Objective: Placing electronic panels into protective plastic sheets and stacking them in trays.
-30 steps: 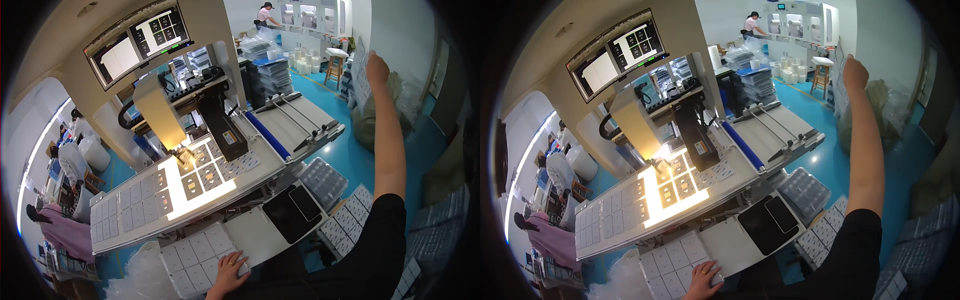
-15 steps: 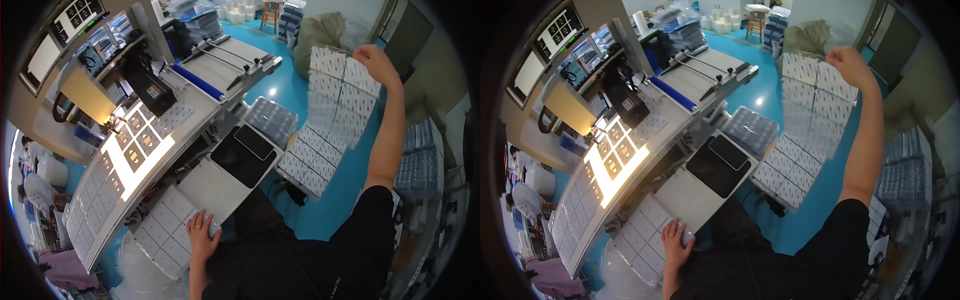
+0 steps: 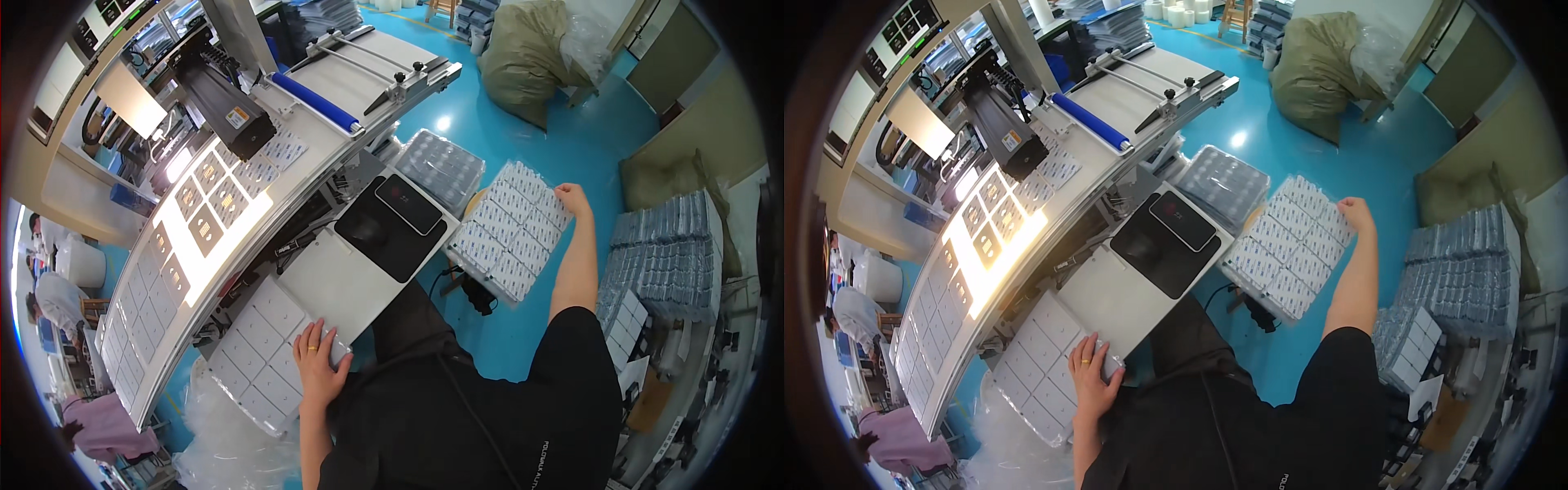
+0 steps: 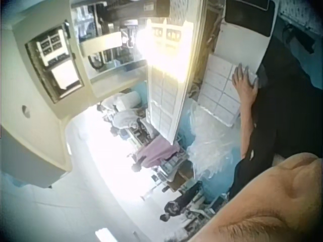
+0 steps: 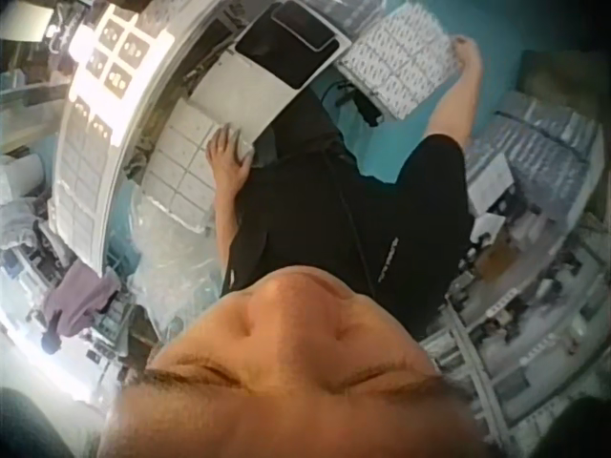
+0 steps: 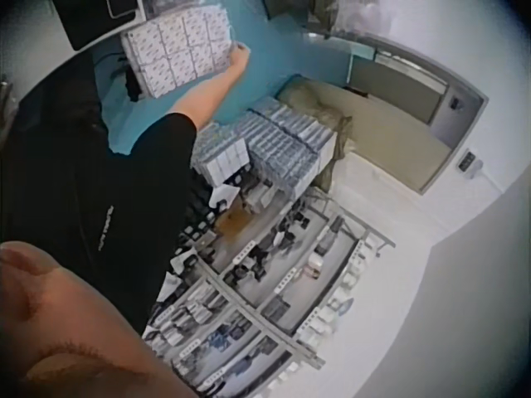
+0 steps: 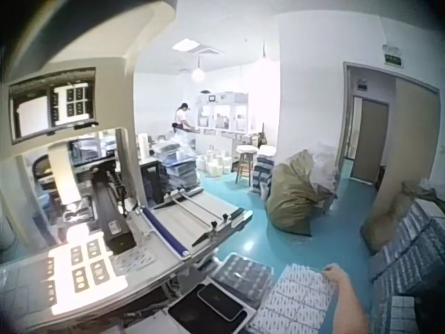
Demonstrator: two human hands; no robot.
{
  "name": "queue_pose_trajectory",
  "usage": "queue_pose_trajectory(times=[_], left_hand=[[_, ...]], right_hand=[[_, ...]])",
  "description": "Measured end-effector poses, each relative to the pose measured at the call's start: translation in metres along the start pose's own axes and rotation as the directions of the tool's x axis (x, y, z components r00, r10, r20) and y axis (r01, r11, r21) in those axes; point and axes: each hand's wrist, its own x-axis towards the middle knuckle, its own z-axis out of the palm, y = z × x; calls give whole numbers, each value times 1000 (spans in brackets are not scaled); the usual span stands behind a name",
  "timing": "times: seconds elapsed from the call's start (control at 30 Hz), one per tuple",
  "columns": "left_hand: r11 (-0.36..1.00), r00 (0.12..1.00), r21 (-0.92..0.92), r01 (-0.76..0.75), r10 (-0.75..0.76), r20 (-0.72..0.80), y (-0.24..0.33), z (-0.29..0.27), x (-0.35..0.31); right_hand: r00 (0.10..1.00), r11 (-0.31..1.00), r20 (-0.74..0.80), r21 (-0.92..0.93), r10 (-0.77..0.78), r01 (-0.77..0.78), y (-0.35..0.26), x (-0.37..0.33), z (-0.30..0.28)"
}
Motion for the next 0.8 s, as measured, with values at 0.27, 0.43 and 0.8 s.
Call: queue_pose_trajectory(times=[0.27,0.43,0.8], left_hand=[[1000,1000,-4,18,-18,-3,2,2,-1],[1000,1000,-7,27,-27,3,5,0,1],[1000,1000,13,28,-28,-8,9,-3,1]], right_hand=[[998,1000,-61,19,11,-10,-5,6,22],[999,1000,-49,8,22,-21,-7,6,24],[991,991,-131,-124,40,-57,-10,7,33]])
